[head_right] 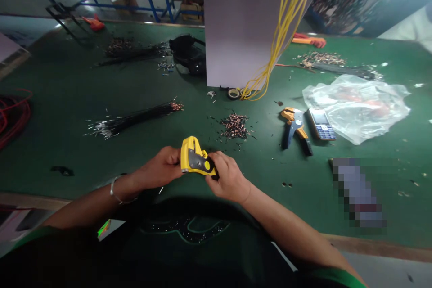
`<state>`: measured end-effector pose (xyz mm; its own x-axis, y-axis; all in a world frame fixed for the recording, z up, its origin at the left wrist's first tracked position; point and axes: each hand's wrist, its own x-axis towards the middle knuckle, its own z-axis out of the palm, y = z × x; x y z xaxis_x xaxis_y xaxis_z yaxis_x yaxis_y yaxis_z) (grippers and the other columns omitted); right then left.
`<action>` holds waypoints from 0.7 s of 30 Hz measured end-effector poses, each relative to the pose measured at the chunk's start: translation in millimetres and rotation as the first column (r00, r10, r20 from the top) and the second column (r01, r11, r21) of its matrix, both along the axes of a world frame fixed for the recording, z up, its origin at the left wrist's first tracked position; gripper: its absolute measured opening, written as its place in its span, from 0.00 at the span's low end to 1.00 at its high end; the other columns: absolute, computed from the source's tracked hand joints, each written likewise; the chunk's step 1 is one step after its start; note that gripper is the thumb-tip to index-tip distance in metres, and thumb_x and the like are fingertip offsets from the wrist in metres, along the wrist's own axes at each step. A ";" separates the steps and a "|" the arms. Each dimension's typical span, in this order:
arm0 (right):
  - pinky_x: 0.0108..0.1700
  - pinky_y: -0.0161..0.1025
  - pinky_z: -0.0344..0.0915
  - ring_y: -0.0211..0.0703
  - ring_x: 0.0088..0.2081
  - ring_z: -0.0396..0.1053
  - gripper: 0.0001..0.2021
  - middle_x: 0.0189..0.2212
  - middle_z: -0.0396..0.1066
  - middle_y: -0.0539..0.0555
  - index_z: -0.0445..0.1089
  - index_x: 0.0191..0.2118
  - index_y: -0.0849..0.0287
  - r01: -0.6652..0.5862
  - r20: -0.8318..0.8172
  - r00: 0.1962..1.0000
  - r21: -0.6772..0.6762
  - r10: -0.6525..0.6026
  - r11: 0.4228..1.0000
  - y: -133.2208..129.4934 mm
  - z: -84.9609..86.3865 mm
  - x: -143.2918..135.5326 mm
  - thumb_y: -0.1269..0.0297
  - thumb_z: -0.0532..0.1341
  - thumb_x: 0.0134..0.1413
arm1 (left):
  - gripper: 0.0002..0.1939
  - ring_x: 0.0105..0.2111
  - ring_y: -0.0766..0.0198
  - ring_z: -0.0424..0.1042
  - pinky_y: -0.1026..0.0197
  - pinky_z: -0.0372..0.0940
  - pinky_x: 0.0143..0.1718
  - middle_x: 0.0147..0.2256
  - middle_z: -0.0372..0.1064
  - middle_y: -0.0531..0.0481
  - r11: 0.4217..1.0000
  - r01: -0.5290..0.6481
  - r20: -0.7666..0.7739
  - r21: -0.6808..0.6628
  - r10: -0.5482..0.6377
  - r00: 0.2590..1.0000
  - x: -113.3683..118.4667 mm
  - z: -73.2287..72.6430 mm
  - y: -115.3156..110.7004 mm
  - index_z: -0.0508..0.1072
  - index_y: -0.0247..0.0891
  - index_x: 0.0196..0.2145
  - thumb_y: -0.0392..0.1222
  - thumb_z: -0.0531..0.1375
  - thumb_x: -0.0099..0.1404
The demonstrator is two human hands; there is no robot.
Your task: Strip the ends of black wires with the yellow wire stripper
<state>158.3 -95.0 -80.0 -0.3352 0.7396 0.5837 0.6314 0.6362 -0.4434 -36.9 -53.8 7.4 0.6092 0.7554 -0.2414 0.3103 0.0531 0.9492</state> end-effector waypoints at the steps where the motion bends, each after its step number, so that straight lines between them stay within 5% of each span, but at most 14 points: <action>1: 0.41 0.49 0.73 0.52 0.41 0.73 0.23 0.39 0.73 0.61 0.58 0.54 0.60 -0.001 -0.007 1.000 0.002 0.001 1.000 -0.3 -0.6 -0.3 0.69 0.55 0.49 | 0.08 0.23 0.72 0.62 0.69 0.58 0.24 0.18 0.64 0.56 1.000 0.005 0.010 -0.005 -0.005 1.000 0.2 0.0 0.2 0.71 0.35 0.20 0.37 0.57 0.56; 7: 0.39 0.46 0.74 0.51 0.39 0.74 0.22 0.38 0.73 0.59 0.59 0.52 0.59 0.001 -0.015 1.000 0.028 -0.001 1.000 -0.1 -2.6 -0.8 0.69 0.55 0.49 | 0.09 0.24 0.72 0.63 0.70 0.59 0.25 0.19 0.66 0.56 1.000 -0.005 -0.014 -0.011 0.005 1.000 0.4 -3.3 1.4 0.70 0.34 0.19 0.35 0.58 0.56; 12: 0.37 0.43 0.73 0.49 0.35 0.74 0.19 0.35 0.74 0.57 0.61 0.48 0.58 0.005 -0.037 0.999 -0.045 -0.006 0.999 2.1 1.1 -2.5 0.69 0.55 0.48 | 0.07 0.26 0.71 0.66 0.69 0.62 0.28 0.25 0.72 0.55 0.999 -0.003 -0.011 -0.035 0.002 1.000 0.2 -2.7 3.9 0.77 0.36 0.29 0.34 0.58 0.57; 17: 0.31 0.38 0.70 0.42 0.26 0.71 0.10 0.27 0.73 0.51 0.64 0.40 0.56 0.056 -0.139 0.986 -0.256 -0.095 0.965 6.1 5.9 -4.5 0.68 0.57 0.49 | 0.10 0.14 0.75 0.54 0.69 0.52 0.19 0.13 0.58 0.60 0.992 -0.011 -0.070 -0.124 0.002 0.998 -0.5 -3.5 10.6 0.78 0.34 0.35 0.39 0.58 0.60; 21: 0.27 0.36 0.66 0.39 0.22 0.66 0.04 0.21 0.69 0.48 0.65 0.34 0.57 0.019 -0.284 0.942 -0.494 -0.181 0.870 9.1 9.3 -4.8 0.66 0.58 0.49 | 0.15 0.13 0.75 0.54 0.69 0.50 0.17 0.13 0.61 0.58 0.982 -0.040 -0.046 -0.183 0.032 0.998 1.1 -10.6 15.0 0.77 0.33 0.38 0.45 0.56 0.64</action>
<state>153.5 -85.9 -70.7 -0.1056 0.9720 0.2099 0.4574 0.2350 -0.8577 -35.8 -38.9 -3.2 0.5685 0.7170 -0.4034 0.3445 0.2378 0.9082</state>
